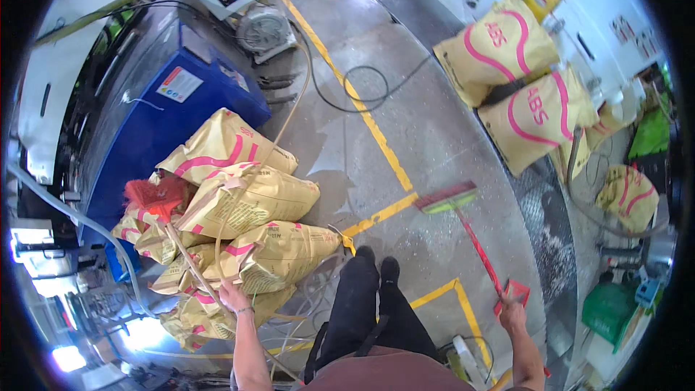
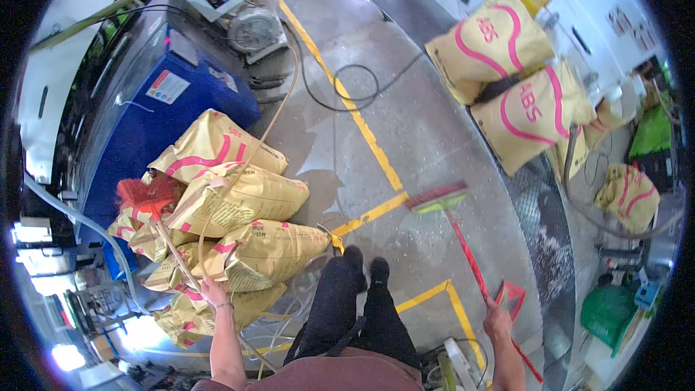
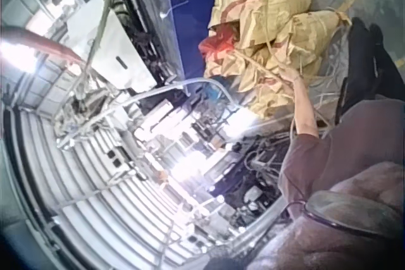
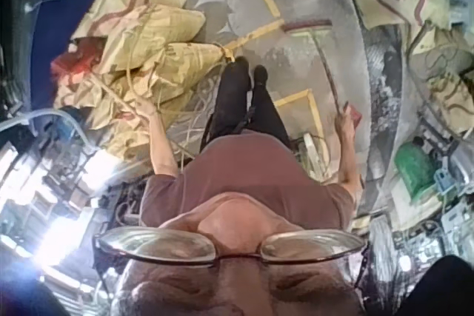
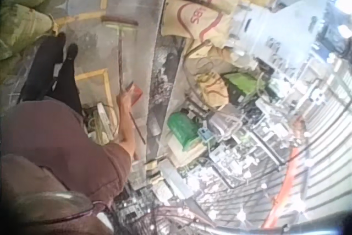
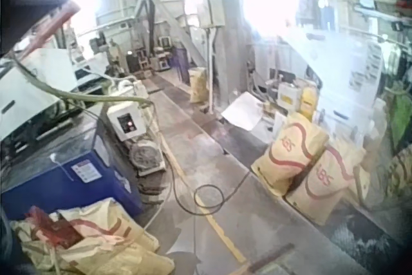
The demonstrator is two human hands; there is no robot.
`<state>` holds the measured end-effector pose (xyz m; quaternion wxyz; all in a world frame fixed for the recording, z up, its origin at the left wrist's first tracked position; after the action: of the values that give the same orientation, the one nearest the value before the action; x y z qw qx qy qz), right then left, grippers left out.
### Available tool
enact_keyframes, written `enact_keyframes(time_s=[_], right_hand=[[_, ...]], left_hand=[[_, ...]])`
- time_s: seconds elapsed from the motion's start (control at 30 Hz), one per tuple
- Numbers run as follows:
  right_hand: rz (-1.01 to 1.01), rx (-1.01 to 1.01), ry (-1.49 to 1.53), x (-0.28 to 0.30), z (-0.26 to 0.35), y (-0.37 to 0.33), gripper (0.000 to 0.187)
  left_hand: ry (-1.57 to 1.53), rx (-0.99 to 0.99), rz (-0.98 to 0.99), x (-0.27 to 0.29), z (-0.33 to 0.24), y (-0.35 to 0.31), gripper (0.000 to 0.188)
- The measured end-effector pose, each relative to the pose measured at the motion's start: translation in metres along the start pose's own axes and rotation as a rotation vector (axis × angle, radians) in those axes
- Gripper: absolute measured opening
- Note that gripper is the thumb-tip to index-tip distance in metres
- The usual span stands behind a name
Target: The person sweeps spilled plastic pellets from a factory floor into a dustpan with a broom, then empties the dustpan into a green bin.
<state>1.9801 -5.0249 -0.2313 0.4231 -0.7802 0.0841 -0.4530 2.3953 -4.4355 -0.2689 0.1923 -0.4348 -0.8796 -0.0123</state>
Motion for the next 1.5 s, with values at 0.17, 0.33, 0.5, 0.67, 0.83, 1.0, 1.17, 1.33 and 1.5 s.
enact_keyframes(time_s=[0.17,0.33,0.5,0.67,0.83,1.0,1.17,1.33,1.5], right_hand=[[-0.072,0.109,-0.059,0.050,0.047,-0.020,0.041],[-0.054,0.318,-0.009,0.108,0.221,0.047,0.045],[-0.237,0.685,-0.095,0.169,0.473,0.146,0.059],[-0.225,0.589,-0.071,0.211,0.610,0.232,0.056],[-0.028,0.410,-0.103,0.203,0.499,0.223,0.050],[0.159,0.034,-0.152,0.202,0.331,0.121,0.051],[0.211,-0.214,-0.061,0.196,0.231,0.043,0.046],[0.067,-0.402,0.212,0.158,0.186,0.014,0.039],[-0.224,-0.335,0.803,0.125,0.215,0.038,0.031]], left_hand=[[-0.163,0.075,-0.116,0.018,-0.021,-0.023,0.027],[-0.443,0.284,-0.111,0.015,-0.018,0.005,0.027],[-0.290,0.207,-0.215,0.052,-0.020,0.030,0.020],[0.581,0.244,-0.206,0.073,-0.034,0.049,0.021],[0.900,0.320,-0.029,0.019,-0.022,0.078,0.019],[0.938,0.417,0.305,-0.048,-0.010,0.107,0.021],[1.055,0.484,0.740,-0.108,0.011,0.126,0.024],[1.315,0.352,1.298,-0.156,0.036,0.140,0.028],[1.493,-0.231,1.777,-0.248,0.038,0.159,0.032]])
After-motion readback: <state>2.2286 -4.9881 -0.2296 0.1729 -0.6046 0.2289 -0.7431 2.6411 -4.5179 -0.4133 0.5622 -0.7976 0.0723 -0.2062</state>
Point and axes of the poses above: each hand's wrist, its own y-axis towards the middle knuckle, its own x-axis out of the back of the hand, z = x × y, the point moved 2 cm from there along y, towards the middle knuckle, and after that the axes turned 7 degrees about -y, right-handed, at the moved point
